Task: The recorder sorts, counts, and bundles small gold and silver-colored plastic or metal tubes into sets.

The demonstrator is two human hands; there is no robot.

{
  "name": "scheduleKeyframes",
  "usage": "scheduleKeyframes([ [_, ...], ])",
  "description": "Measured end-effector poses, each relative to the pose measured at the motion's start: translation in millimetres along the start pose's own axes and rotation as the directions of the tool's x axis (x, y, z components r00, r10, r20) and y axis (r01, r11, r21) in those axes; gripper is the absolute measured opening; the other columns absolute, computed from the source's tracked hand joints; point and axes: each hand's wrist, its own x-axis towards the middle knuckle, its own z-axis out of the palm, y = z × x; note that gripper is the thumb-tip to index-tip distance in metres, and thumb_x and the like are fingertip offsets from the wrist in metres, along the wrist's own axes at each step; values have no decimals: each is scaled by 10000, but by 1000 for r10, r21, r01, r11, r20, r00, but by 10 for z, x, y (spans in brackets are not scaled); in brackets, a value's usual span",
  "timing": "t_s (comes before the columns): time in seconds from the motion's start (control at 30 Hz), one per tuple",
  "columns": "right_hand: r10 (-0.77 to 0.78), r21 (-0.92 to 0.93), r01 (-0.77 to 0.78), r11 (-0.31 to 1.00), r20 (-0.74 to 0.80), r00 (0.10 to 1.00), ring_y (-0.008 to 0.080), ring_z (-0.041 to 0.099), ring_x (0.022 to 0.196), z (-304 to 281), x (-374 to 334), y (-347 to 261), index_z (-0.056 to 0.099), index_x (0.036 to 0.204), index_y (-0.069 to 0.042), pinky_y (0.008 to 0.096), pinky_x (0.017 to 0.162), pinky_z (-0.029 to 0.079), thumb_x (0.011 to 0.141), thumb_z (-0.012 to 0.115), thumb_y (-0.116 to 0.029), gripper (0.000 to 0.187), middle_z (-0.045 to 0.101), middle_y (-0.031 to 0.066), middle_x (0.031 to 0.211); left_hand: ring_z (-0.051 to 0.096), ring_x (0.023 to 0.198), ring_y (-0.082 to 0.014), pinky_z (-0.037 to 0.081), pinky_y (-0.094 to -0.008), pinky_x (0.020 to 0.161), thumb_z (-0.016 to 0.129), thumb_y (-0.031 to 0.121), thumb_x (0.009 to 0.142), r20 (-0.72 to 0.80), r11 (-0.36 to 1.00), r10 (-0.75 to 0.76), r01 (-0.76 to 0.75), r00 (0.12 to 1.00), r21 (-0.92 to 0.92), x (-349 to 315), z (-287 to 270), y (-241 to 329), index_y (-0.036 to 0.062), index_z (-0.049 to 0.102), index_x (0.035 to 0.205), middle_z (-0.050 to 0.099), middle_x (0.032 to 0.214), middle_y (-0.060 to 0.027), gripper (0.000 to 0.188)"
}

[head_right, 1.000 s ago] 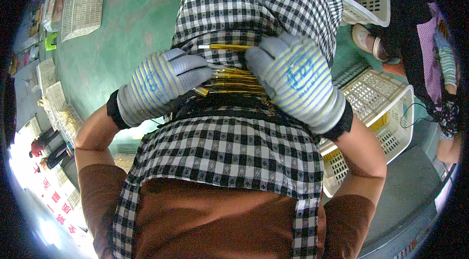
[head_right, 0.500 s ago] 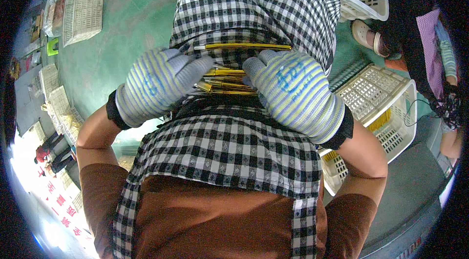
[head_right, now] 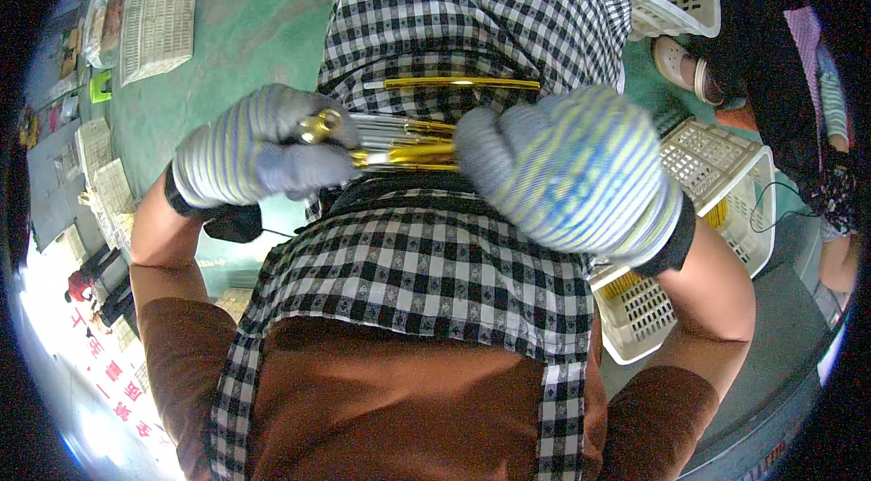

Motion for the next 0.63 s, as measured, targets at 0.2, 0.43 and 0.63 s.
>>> scheduleKeyframes([
  [0.2, 214, -36, -255, 966, -441, 871, 255, 589, 606, 72, -267, 407, 593, 1093, -105, 370, 508, 442, 751, 622, -121, 344, 574, 75, 684, 521, 581, -100, 419, -250, 527, 686, 157, 742, -276, 924, -381, 357, 882, -134, -315, -158, -93, 31, 605, 856, 551, 673, 13, 189],
  [0.43, 159, 14, -159, 987, -204, 966, 231, 568, 724, 482, 374, 151, 590, 998, -109, 353, 618, 450, 765, 566, -176, 244, 538, 41, 773, 567, 685, -310, 446, -375, 627, 704, 184, 681, -116, 845, -5, 66, 993, 530, -156, 90, -92, 61, 579, 821, 563, 700, -106, 224],
  [0.63, 83, -8, -92, 996, -358, 930, 250, 577, 846, 596, 366, 91, 600, 1008, -102, 358, 707, 454, 816, 541, -190, 219, 581, 55, 880, 552, 747, -343, 437, -427, 647, 686, 222, 661, -119, 795, 81, 8, 990, 607, -242, 90, -162, 65, 562, 813, 572, 789, -134, 251],
])
